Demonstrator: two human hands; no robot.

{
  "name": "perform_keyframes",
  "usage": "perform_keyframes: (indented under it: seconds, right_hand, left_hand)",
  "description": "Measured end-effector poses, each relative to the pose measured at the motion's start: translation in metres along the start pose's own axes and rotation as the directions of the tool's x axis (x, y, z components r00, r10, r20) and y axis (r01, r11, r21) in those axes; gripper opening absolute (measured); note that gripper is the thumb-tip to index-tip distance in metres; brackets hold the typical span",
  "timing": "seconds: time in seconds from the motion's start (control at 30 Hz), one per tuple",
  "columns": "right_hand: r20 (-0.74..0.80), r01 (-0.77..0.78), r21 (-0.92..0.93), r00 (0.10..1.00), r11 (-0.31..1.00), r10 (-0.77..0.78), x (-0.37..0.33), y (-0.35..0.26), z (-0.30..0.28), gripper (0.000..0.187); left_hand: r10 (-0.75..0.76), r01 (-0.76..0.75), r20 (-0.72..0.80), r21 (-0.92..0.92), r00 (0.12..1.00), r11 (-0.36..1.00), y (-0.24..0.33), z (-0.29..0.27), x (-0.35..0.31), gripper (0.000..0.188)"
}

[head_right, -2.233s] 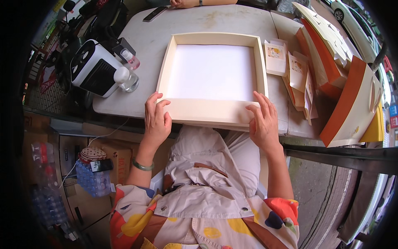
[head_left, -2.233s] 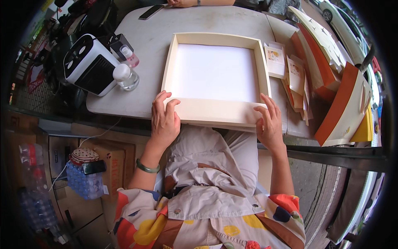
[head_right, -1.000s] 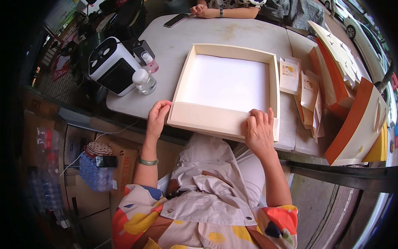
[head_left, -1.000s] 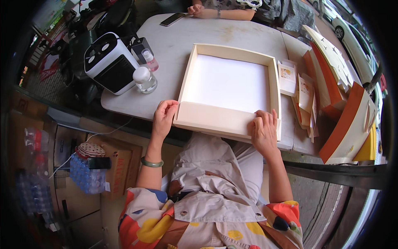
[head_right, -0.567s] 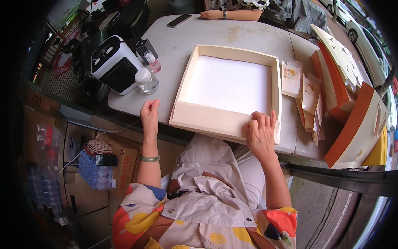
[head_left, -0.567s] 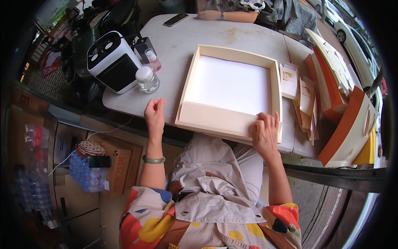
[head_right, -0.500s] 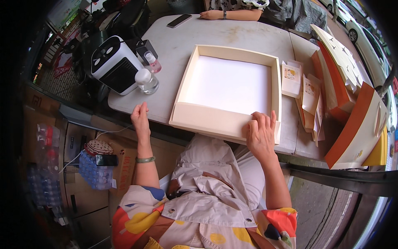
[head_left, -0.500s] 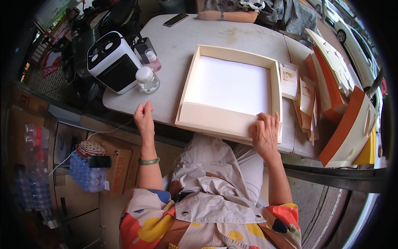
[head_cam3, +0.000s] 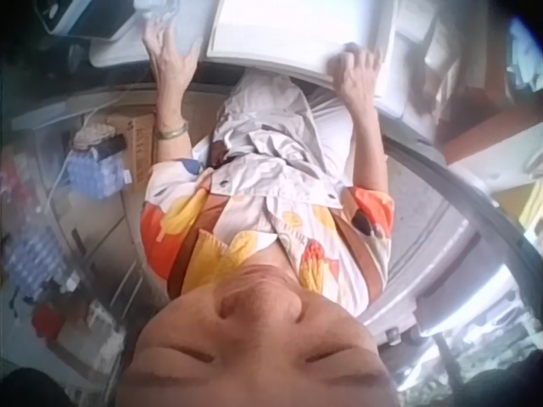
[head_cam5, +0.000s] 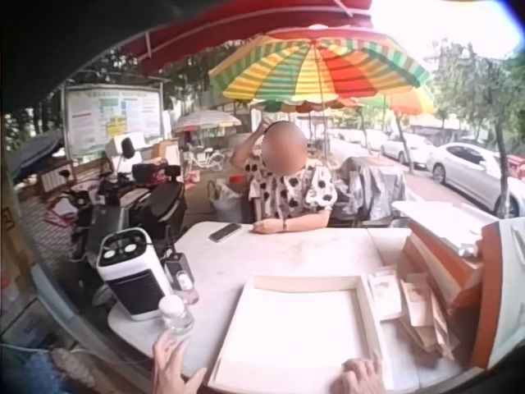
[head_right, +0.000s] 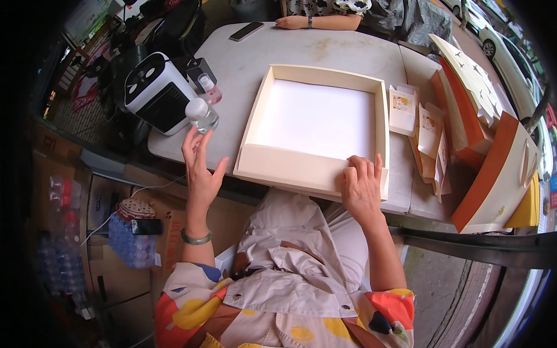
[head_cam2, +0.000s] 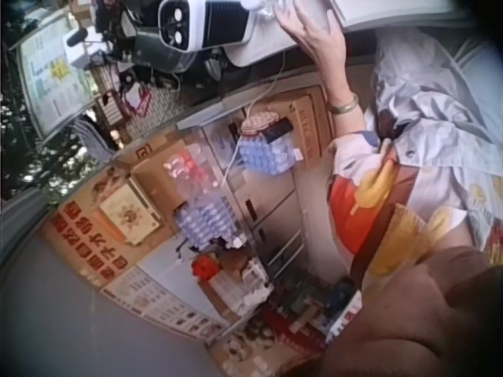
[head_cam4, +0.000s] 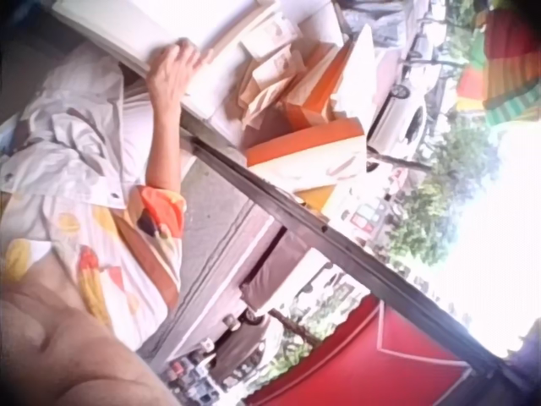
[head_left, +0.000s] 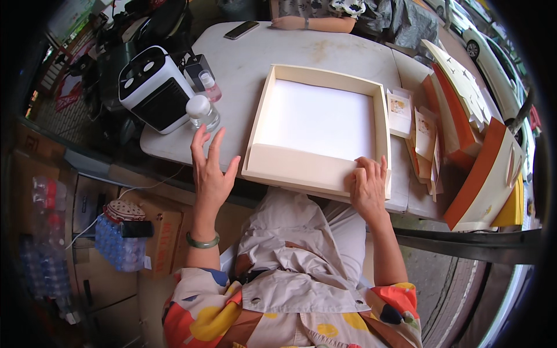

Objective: The person assembles a wooden box by fitting a white paper sheet into its base. They then fold a white cardboard insert with six star-shaped cutouts into a 3D structure and place it inside the box. The person handles the box and insert by hand without using tools.

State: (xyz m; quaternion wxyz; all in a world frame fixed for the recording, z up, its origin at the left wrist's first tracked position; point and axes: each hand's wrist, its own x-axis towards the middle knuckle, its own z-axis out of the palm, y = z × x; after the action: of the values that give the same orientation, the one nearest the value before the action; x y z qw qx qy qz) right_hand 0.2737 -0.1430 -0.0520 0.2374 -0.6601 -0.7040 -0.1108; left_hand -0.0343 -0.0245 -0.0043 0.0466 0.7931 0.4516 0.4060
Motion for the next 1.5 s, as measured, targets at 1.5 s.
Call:
perform_keyframes:
  seconds: [1.5]
  right_hand:
    - [0.602, -0.210, 0.080, 0.790, 0.974, 0.121, 0.018, 0.008, -0.014, 0.063]
  left_hand:
    - [0.286, 0.070, 0.882, -0.335, 0.374, 0.940, 0.027, 0.108, 0.036, 0.056]
